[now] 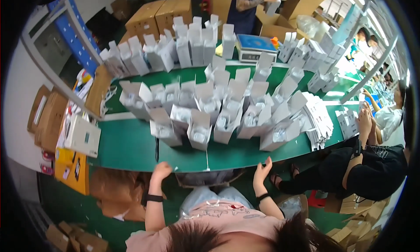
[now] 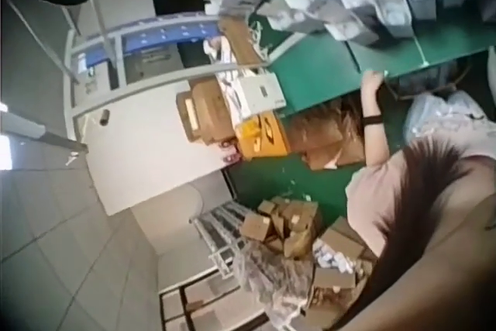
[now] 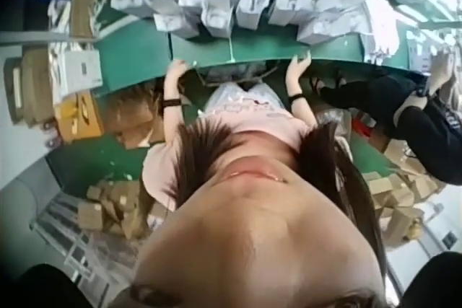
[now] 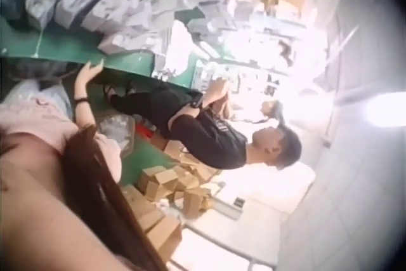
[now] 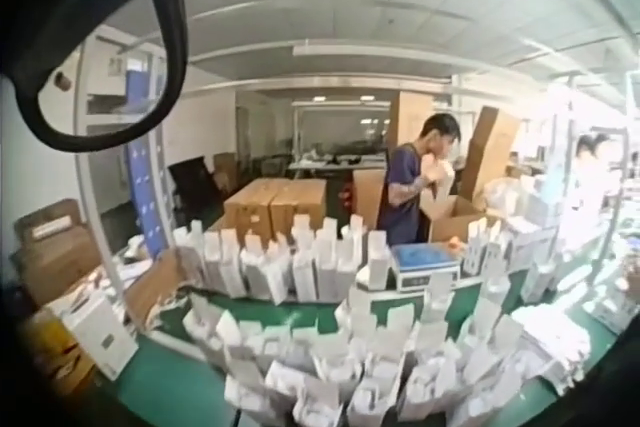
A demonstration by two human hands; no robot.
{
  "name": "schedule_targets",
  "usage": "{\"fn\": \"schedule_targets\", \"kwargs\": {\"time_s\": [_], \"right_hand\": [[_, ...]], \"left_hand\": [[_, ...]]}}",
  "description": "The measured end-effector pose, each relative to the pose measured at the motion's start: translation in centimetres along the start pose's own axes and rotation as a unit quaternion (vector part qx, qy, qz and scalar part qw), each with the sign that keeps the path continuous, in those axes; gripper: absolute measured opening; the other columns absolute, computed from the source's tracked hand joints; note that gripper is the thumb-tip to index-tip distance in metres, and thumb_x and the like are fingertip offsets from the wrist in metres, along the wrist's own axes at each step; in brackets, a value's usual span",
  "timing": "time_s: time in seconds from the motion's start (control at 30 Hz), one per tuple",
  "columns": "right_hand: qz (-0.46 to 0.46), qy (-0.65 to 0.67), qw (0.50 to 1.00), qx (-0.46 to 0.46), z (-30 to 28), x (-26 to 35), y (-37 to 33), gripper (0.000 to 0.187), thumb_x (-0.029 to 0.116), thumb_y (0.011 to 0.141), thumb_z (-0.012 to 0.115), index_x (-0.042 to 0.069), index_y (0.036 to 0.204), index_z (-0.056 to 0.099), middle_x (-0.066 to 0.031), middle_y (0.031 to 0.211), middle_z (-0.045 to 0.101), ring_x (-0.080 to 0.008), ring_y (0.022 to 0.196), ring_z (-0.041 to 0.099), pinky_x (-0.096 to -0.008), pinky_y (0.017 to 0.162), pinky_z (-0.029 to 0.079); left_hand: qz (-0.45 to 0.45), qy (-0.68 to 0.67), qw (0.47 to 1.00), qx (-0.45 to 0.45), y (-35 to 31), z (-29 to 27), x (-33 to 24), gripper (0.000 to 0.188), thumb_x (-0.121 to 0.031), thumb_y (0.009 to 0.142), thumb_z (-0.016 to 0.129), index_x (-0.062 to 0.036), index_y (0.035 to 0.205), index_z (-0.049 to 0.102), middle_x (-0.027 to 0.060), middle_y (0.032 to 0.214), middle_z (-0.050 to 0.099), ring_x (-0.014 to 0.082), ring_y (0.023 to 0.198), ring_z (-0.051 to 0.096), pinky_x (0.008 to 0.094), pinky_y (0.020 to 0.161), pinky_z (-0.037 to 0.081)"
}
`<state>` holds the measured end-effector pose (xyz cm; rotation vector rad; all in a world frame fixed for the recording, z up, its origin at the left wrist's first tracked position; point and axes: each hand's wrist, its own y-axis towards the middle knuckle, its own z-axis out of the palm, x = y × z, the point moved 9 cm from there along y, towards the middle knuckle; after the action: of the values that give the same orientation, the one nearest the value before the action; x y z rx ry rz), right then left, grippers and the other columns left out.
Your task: The person marks a stack of product boxes with a pen, retrieves more boxes from a paper bag, and then places the boxes into open containers on the table.
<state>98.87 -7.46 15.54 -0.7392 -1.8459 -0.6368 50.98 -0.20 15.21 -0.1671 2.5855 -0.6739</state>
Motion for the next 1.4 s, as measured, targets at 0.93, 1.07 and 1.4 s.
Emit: {"fn": "schedule_targets", "kwargs": {"time_s": [0.93, 1.07, 1.4], "right_hand": [[-0.308, -0.46, 0.706, 0.443, 51.7, 37.0, 21.6, 0.057, 0.04, 0.069, 0.063, -0.006, 0.102, 0.054, -0.0185, 0.104, 0.056, -0.0283, 0.091, 0.057, -0.0337, 0.078, 0.045], [-0.174, -0.399, 0.741, 0.511, 54.6, 34.7, 18.0, 0.044, 0.029, 0.072, 0.063, -0.008, 0.092, 0.055, -0.0196, 0.094, 0.058, -0.0272, 0.076, 0.062, -0.0379, 0.064, 0.051], [-0.246, -0.319, 0.796, 0.452, 53.5, 39.4, 17.9, 0.032, 0.018, 0.067, 0.062, -0.012, 0.076, 0.055, -0.0195, 0.068, 0.06, -0.0246, 0.052, 0.062, -0.0341, 0.049, 0.052]], "left_hand": [[-0.17, 0.033, 0.948, -0.265, 14.4, -15.9, 15.4, 0.03, -0.012, 0.072, 0.059, 0.0012, 0.092, 0.042, 0.0194, 0.093, 0.05, 0.0365, 0.087, 0.05, 0.0433, 0.072, 0.044], [-0.177, -0.011, 0.939, -0.295, 12.1, -16.3, 15.9, 0.038, -0.012, 0.07, 0.062, 0.0015, 0.099, 0.042, 0.0189, 0.097, 0.047, 0.0362, 0.092, 0.047, 0.0434, 0.075, 0.042], [0.07, -0.369, 0.883, -0.283, 11.9, -13.5, 5.0, 0.063, -0.005, 0.063, 0.069, 0.0023, 0.116, 0.036, 0.0171, 0.116, 0.038, 0.0306, 0.108, 0.04, 0.0371, 0.083, 0.04]]}}
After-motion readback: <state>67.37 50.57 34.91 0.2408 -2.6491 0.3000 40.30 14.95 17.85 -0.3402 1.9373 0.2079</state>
